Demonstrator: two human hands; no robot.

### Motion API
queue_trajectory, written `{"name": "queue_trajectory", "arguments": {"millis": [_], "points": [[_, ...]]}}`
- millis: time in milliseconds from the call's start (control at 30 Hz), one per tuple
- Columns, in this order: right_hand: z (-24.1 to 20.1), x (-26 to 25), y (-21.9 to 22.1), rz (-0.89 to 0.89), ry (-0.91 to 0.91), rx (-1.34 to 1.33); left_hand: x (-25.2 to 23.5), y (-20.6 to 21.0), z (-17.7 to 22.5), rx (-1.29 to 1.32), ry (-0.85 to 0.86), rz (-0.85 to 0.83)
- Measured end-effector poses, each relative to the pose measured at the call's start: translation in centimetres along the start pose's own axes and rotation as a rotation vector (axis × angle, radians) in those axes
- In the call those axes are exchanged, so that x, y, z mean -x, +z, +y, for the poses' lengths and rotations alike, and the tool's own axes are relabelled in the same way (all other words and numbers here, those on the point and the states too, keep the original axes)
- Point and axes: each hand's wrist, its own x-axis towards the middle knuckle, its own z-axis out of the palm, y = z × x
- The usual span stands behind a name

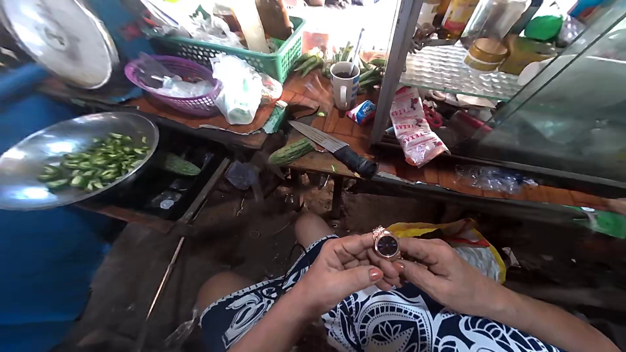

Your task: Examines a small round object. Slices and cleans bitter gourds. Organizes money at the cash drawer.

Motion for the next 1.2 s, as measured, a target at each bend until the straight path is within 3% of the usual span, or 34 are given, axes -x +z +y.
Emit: {"name": "queue_trajectory", "arguments": {"millis": [633,1200], "points": [[0.59,0.21,0.59,0.191,-0.075,-0.115,-0.13,-0.12,0.06,0.002,-0.001,0.009],[1.05,0.20,0.43,0.122,-0.043,-0.155,-0.10,-0.15,-0.24,0.031,-0.020,-0.011]]}}
